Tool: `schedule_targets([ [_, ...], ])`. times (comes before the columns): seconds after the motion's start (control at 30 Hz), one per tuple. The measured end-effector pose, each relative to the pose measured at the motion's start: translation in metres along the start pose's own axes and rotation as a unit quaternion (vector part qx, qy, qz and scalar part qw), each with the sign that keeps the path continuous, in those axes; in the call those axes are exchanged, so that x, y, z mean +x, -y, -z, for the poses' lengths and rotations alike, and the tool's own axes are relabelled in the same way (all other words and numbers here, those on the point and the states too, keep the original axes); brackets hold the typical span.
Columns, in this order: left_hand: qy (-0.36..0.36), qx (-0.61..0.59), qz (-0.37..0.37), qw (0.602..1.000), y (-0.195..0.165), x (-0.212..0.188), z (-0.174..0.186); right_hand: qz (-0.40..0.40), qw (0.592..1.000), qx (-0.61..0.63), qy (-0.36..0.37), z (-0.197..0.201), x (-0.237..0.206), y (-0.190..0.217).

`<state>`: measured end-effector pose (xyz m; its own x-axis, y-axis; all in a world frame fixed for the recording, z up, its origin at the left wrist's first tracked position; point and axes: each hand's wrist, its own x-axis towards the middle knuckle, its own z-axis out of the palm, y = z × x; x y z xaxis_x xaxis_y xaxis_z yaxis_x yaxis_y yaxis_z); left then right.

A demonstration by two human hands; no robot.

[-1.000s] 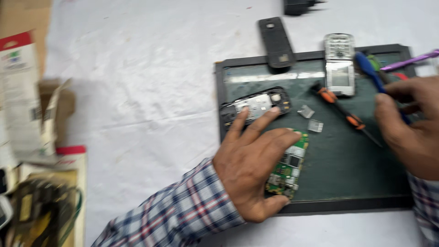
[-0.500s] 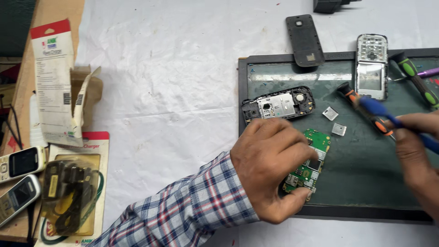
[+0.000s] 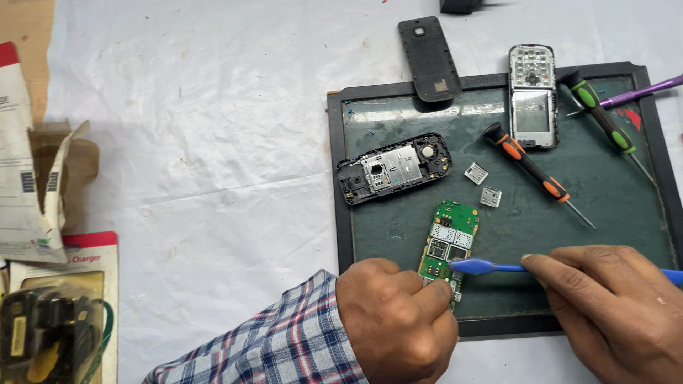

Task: The person pries open the housing of a mobile phone using a screwdriver, removes the internal speaker and separates the green circuit board from the casing. They then clean the board and keypad with a blue brush and reassemble the keypad and board into the housing.

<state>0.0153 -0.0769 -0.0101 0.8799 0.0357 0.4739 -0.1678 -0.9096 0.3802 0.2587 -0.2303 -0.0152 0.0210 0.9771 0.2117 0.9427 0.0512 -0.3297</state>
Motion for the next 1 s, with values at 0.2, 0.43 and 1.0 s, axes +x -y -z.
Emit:
schedule_targets([
  [0.2,0.042,-0.016,0.017,0.999,0.0,-0.002,-0.003,-0.034,0.999,-0.009,0.009,0.0,0.001,0.013],
  [0.43,0.052,-0.041,0.037,0.997,0.001,0.002,0.0,-0.03,0.999,-0.043,0.0,-0.01,0.023,0.03],
  [1.0,0.077,-0.105,0.064,0.989,0.004,0.002,0.009,-0.032,0.998,-0.048,-0.01,-0.005,0.026,0.03],
])
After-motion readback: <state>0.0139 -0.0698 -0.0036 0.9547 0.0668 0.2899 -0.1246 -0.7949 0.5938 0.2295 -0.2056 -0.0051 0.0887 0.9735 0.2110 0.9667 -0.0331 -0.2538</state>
